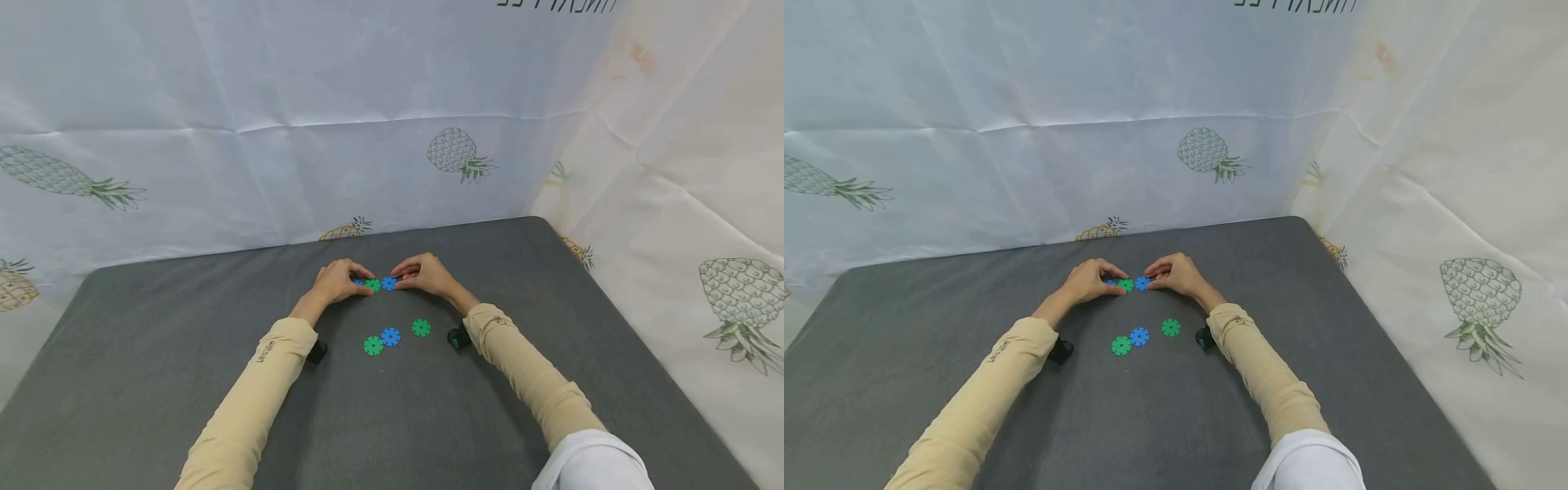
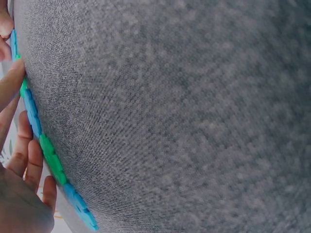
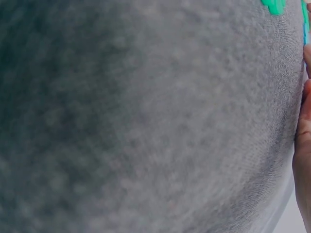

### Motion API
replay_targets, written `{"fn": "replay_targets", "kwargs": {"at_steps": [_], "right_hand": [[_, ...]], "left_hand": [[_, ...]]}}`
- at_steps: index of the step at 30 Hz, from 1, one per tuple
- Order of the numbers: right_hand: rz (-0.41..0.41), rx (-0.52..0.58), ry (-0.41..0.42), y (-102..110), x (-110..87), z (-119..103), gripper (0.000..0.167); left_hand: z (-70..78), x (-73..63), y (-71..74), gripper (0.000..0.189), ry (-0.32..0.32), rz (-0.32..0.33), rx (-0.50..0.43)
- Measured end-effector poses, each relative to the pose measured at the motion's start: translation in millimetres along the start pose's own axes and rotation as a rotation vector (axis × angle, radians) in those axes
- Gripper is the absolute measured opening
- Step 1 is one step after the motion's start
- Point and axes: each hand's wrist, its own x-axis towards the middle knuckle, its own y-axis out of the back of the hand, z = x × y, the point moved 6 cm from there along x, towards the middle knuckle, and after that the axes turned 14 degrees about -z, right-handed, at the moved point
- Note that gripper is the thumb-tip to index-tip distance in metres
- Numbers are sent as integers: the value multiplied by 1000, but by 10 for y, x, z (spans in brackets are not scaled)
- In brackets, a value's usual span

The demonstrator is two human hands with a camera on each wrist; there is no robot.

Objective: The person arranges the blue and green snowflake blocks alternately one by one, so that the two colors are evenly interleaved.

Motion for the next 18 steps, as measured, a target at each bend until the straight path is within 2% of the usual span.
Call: {"fn": "replay_targets", "kwargs": {"at_steps": [6,18], "right_hand": [[-1,-6,21,-8,10,-7,25],[-5,-45,38,-15,-7,-53,24]], "left_hand": [[8,1,4,32,-9,-2,13],[45,11,10,30,-44,3,105]]}}
